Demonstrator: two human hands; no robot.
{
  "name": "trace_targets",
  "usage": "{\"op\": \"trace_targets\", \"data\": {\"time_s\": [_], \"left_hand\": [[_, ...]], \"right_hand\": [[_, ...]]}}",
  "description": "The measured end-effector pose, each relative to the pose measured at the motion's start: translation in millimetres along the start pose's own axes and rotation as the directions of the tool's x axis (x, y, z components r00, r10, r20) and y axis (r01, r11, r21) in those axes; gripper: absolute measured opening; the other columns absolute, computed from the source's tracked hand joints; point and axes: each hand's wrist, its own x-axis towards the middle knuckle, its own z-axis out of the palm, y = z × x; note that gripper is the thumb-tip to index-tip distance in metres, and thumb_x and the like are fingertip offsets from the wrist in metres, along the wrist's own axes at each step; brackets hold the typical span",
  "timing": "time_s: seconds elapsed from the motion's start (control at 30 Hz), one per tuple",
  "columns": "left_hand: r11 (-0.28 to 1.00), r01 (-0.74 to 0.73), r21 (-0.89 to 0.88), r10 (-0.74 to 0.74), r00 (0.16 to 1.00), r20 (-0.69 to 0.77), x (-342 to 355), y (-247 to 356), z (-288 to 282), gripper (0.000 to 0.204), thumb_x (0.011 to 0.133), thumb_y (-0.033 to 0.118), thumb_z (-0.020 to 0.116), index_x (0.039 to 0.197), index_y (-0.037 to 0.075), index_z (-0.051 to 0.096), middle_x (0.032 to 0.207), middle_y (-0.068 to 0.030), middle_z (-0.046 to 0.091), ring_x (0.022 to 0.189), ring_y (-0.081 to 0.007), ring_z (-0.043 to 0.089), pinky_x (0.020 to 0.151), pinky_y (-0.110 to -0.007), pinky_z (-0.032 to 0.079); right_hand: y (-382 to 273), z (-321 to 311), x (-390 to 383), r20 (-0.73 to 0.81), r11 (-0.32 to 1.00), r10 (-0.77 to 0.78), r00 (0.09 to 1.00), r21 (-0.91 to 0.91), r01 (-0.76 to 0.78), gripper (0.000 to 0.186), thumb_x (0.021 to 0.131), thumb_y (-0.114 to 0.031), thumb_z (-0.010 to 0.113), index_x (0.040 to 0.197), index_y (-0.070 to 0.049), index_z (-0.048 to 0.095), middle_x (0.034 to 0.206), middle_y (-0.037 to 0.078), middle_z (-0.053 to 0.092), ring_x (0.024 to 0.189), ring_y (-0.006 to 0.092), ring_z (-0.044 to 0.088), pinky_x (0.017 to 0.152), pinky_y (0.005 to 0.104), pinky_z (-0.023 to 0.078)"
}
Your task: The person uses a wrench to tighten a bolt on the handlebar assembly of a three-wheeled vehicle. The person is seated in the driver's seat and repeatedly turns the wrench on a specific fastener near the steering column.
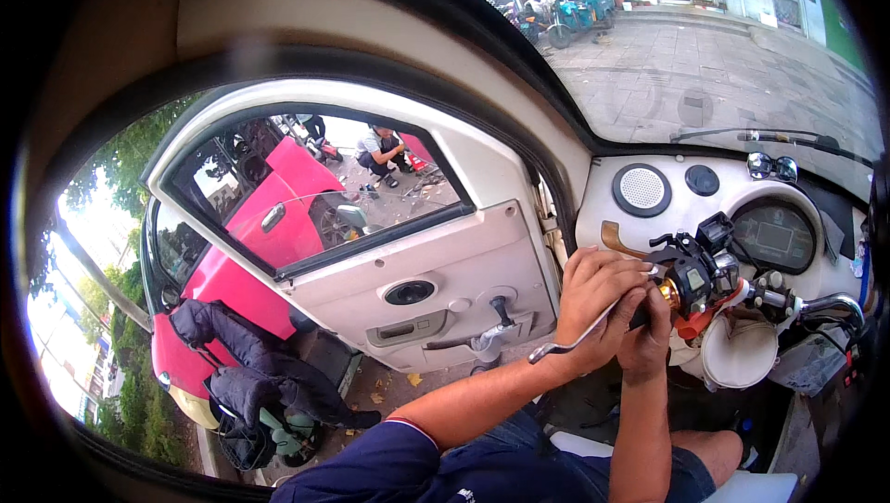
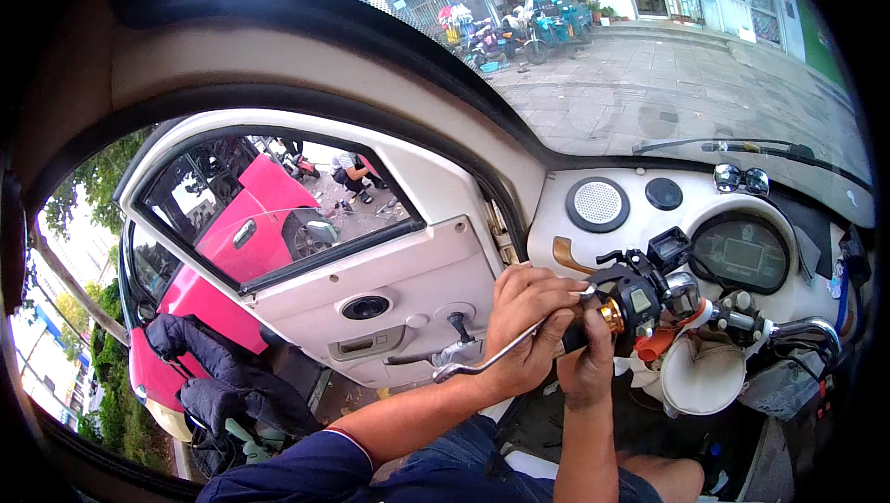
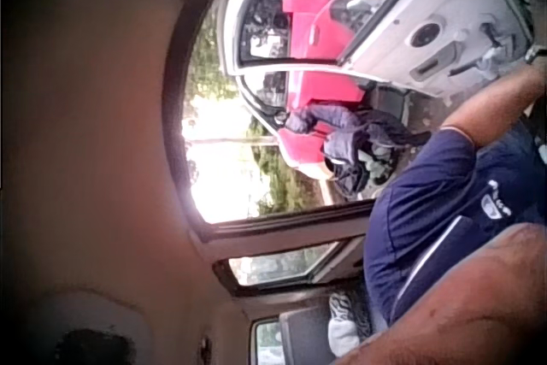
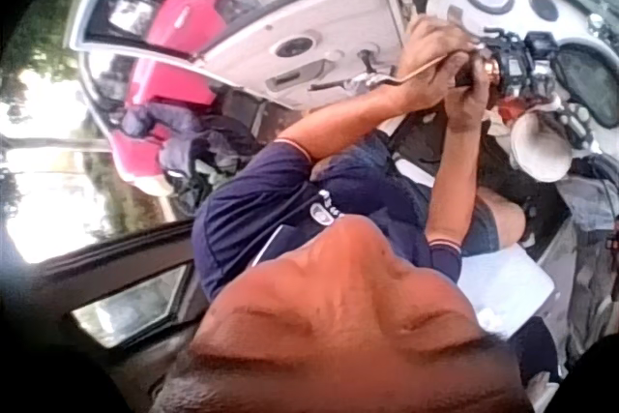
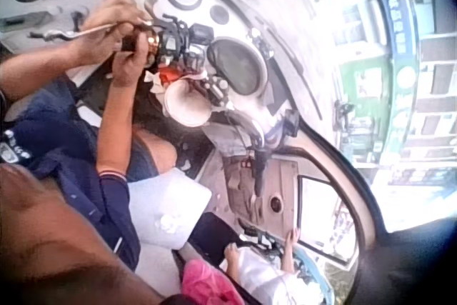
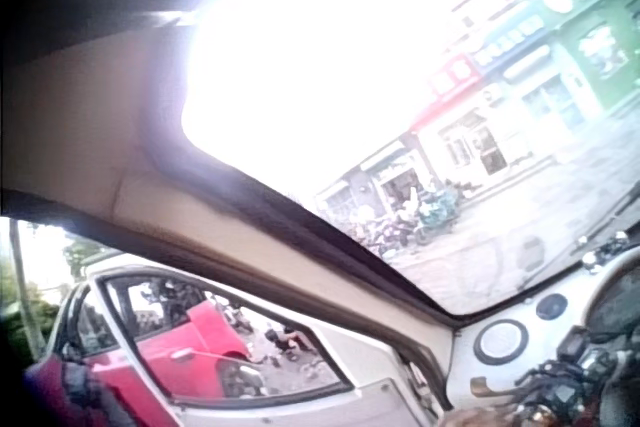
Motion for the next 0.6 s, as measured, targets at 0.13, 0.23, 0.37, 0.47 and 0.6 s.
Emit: {"op": "trace_targets", "data": {"time_s": [0.13,0.23,0.37,0.47,0.6], "left_hand": [[1.0,0.0,-0.019,0.001,1.0,0.002,3.8,5.8,1.4,0.013,0.096,0.011,0.063,0.107,0.006,0.066,0.114,-0.0091,0.072,0.108,-0.0305,0.063,0.106,-0.051,0.036],[1.0,-0.001,-0.003,0.001,1.0,-0.017,0.7,0.7,1.9,0.013,0.095,0.011,0.064,0.107,0.006,0.066,0.115,-0.0084,0.072,0.107,-0.0301,0.063,0.106,-0.051,0.037],[1.0,0.001,0.005,-0.001,1.0,-0.012,-0.8,1.3,2.0,0.013,0.095,0.011,0.064,0.107,0.007,0.066,0.115,-0.0079,0.072,0.108,-0.03,0.063,0.106,-0.051,0.037],[1.0,-0.005,0.001,0.005,1.0,-0.002,2.8,4.6,1.6,0.014,0.095,0.012,0.064,0.107,0.007,0.067,0.116,-0.0079,0.072,0.108,-0.0297,0.062,0.106,-0.051,0.037],[1.0,-0.001,0.003,0.001,1.0,-0.008,-0.3,0.1,1.2,0.014,0.095,0.013,0.065,0.108,0.007,0.067,0.116,-0.0079,0.072,0.108,-0.0297,0.063,0.106,-0.051,0.037]], "right_hand": [[-1.2,10.1,-5.1,-0.062,0.995,0.018,0.998,0.094,-0.012,0.043,0.098,-0.025,0.06,0.136,-0.005,0.054,0.128,0.007,0.061,0.12,0.018,0.06,0.107,0.036,0.046],[1.3,0.2,-3.5,0.06,0.999,-0.034,0.998,-0.007,0.034,0.043,0.099,-0.026,0.058,0.137,-0.006,0.053,0.128,0.007,0.061,0.12,0.0171,0.06,0.106,0.0354,0.046],[2.4,2.7,-5.6,-0.023,0.999,0.006,1.0,0.046,-0.005,0.044,0.099,-0.027,0.058,0.137,-0.007,0.053,0.128,0.006,0.062,0.119,0.0169,0.06,0.106,0.0346,0.046],[1.3,4.2,-2.7,-0.014,0.991,0.034,0.999,0.129,-0.032,0.043,0.099,-0.026,0.058,0.137,-0.007,0.053,0.127,0.006,0.062,0.119,0.0173,0.061,0.105,0.0339,0.047],[1.3,2.2,-4.9,-0.03,0.999,-0.022,0.999,0.04,0.023,0.043,0.099,-0.028,0.058,0.136,-0.006,0.054,0.127,0.006,0.062,0.12,0.0176,0.06,0.106,0.0351,0.047]]}}
